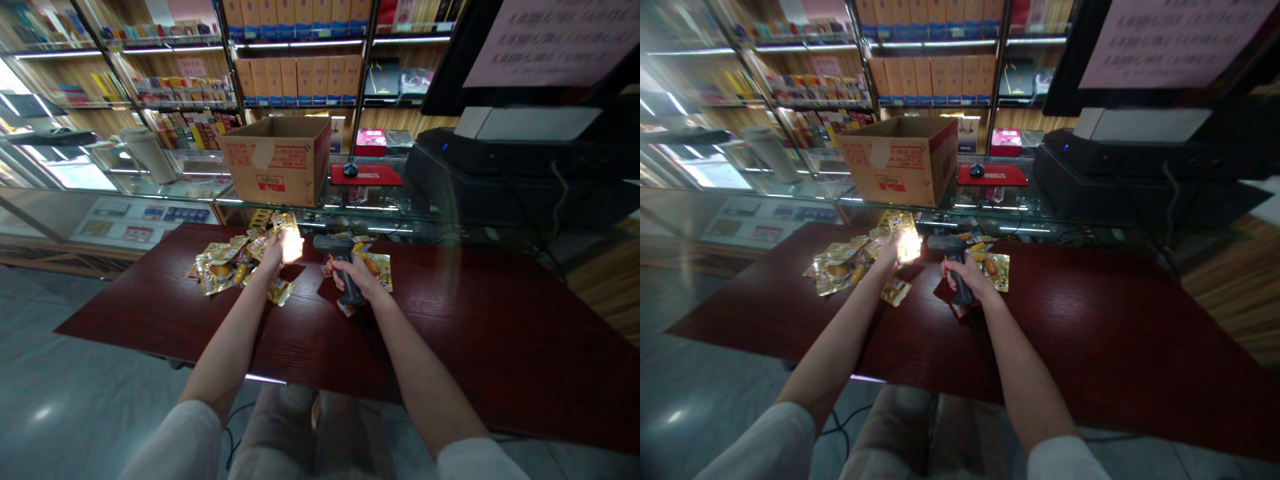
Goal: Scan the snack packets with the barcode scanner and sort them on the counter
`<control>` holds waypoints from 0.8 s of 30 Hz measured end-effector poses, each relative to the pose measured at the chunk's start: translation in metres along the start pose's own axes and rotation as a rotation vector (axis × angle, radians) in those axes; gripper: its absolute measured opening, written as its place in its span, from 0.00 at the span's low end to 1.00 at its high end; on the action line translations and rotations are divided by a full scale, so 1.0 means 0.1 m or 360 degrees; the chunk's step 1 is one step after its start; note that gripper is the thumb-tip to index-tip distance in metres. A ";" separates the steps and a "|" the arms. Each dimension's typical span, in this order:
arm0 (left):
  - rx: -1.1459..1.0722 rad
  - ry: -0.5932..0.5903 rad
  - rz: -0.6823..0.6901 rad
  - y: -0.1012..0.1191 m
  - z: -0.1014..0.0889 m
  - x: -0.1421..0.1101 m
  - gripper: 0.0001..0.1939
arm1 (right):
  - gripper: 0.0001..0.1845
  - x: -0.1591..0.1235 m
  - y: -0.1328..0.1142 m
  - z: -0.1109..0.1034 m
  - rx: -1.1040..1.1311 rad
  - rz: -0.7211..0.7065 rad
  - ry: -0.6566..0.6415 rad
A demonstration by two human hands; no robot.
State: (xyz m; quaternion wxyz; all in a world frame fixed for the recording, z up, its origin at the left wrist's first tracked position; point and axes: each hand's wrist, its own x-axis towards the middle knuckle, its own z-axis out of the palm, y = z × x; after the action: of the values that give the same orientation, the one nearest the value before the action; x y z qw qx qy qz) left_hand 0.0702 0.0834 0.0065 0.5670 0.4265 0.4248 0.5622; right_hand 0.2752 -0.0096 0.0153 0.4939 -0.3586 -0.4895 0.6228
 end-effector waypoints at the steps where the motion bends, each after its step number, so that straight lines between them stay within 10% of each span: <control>1: 0.0048 -0.0023 0.0017 -0.01 0.00 0.01 0.19 | 0.15 0.00 -0.01 0.00 -0.0012 0.0006 -0.0017; 7: 0.1072 0.0311 0.0564 0.21 -0.08 -0.07 0.24 | 0.15 -0.07 -0.13 -0.09 -0.0018 -0.0011 0.0105; 13: 0.2158 0.0776 0.0374 0.52 -0.33 -0.13 0.27 | 0.17 -0.18 -0.33 -0.54 -0.0185 -0.0082 0.0638; 19: 0.2343 0.0780 0.0269 0.45 -0.51 -0.06 0.26 | 0.17 -0.23 -0.27 -0.95 -0.0119 -0.0008 0.1023; 24: 0.2349 0.0714 0.0675 0.45 -0.35 -0.14 0.24 | 0.17 -0.14 -0.15 -0.93 -0.0014 0.0144 0.1001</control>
State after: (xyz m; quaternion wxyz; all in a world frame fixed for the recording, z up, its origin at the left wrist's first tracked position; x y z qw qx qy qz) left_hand 0.0240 0.0699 0.0405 -0.0795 0.6402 0.7010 0.3042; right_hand 0.3689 0.0008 0.0047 0.5914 -0.5572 -0.2989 0.5005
